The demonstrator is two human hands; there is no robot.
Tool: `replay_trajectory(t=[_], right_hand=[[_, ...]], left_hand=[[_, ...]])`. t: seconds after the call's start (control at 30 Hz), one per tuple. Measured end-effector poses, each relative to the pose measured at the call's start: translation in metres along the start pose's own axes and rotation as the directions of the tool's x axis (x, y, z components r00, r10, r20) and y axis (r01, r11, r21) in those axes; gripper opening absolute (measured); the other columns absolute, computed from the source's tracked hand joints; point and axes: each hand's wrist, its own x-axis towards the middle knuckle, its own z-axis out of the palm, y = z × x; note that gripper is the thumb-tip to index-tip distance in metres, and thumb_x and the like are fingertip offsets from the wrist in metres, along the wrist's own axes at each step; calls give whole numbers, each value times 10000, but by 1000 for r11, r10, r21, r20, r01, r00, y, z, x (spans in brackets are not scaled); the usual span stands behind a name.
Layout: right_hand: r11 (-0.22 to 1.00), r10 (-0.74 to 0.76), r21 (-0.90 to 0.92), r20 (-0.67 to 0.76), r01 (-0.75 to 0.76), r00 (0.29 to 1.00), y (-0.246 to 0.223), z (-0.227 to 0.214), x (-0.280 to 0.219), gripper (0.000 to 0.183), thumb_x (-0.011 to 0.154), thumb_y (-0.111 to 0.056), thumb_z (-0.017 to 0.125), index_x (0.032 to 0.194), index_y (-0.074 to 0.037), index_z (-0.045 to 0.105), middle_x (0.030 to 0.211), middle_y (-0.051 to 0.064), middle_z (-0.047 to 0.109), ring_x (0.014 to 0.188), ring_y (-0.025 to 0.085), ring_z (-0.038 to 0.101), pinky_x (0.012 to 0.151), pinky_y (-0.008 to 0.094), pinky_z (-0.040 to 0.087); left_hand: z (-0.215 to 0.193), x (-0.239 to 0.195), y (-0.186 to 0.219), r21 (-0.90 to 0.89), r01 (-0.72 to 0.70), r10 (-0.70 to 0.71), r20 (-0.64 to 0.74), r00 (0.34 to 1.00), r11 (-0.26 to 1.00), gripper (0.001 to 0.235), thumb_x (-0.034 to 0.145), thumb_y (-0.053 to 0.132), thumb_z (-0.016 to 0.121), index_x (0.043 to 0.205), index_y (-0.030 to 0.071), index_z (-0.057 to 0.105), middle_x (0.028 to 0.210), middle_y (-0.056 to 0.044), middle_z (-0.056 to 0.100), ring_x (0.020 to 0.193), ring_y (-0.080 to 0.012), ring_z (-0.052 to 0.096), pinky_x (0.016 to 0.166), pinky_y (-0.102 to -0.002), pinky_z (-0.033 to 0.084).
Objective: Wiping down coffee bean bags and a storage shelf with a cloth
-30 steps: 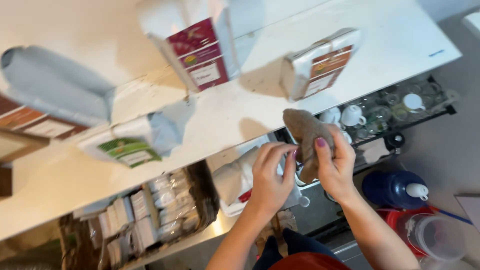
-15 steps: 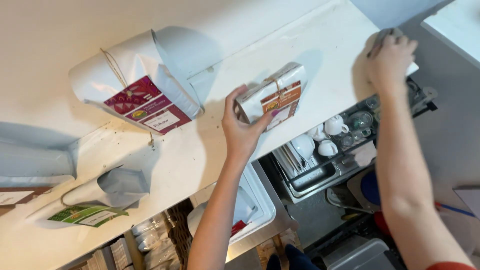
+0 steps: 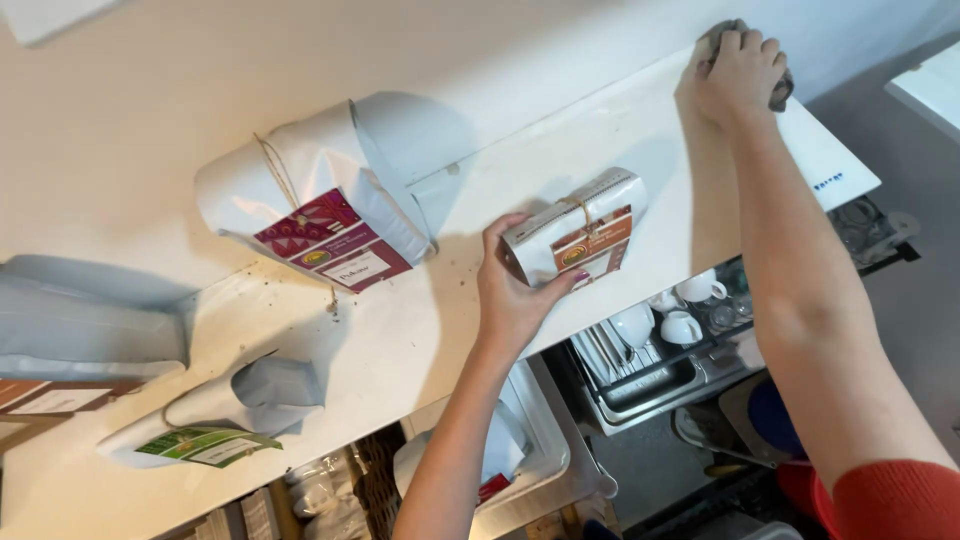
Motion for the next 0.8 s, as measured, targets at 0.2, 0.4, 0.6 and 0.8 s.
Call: replay_trajectory(t=[0.2,0.4,0.6,0.8], right_hand=[[966,-254,-19,-227,257,940,-66,34,-24,329,1026,-355,569,1138,-73,695,1107,256,627,1111,542,505,966,628,390],[700,-552,233,-422,675,719,-210,-18,-96,512,1113,-567,406,1084,-160,714,982,37,736,1020,240,669,876,392,534],[563,-502,672,-184,482,845,-132,-158,-110,596,834,91,502,1416,12,605,1347,251,611,1170,427,549,995,518,425],[998,-52,24,45,51,998,33,-128,-145,477,1042,-105,534,1467,108,584,1325,337,621,1167,490,480,921,645,486]], left_hand=[[-3,-7,-5,-150,-3,0,-21,1000,989,742,646,35,921,1261,70,507,1267,-155,594,1179,-269,602,1045,-372,528],[-53,-34,40,73,-12,32,-279,960,997,805,528,32,962,1221,88,557,1208,-149,651,1145,-284,646,1073,-446,493],[-89,-72,77,113,36,13,-405,914,993,770,628,103,919,1262,125,483,1237,-123,555,1139,-246,596,1001,-374,555],[-116,-100,81,48,72,-44,-441,896,996,781,622,23,903,1255,126,458,1296,-158,538,1182,-273,607,996,-383,573]])
